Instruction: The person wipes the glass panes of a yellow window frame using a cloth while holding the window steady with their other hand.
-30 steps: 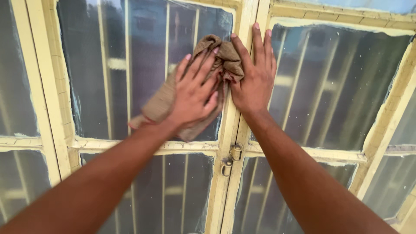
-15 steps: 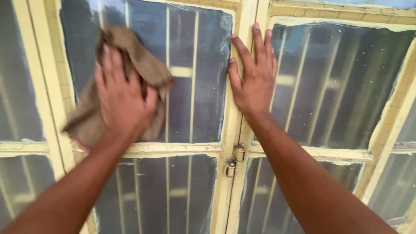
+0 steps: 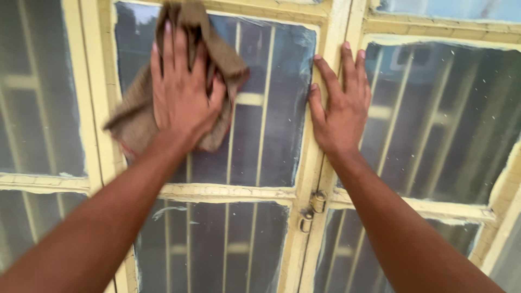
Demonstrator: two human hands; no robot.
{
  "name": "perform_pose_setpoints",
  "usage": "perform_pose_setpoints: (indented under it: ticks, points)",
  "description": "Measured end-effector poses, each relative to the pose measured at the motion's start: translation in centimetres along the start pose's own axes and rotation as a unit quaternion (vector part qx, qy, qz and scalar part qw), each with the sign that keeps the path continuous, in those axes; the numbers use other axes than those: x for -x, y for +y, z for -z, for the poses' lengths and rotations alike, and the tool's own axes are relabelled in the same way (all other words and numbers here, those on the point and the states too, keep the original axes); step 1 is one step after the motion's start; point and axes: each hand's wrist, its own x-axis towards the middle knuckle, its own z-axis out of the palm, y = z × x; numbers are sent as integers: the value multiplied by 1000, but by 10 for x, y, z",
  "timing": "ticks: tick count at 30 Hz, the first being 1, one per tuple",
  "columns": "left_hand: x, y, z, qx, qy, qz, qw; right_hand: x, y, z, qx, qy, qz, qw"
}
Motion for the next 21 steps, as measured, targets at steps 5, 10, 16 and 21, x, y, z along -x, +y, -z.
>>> perform_pose_setpoints:
  ticks: [5, 10, 16, 21]
  points:
    - [78, 8, 12, -27, -56, 9, 998, 2, -2, 1, -9, -3, -6, 1000]
    - [108, 4, 20, -7, -60, 0, 998, 5, -10, 14, -43, 11, 7, 999]
    - [17, -39, 4, -92, -50, 74, 992, 4, -14, 17, -41, 11, 3, 999]
    - [15, -48, 4, -15, 15, 88, 996, 7, -13, 15, -44, 9, 2, 999]
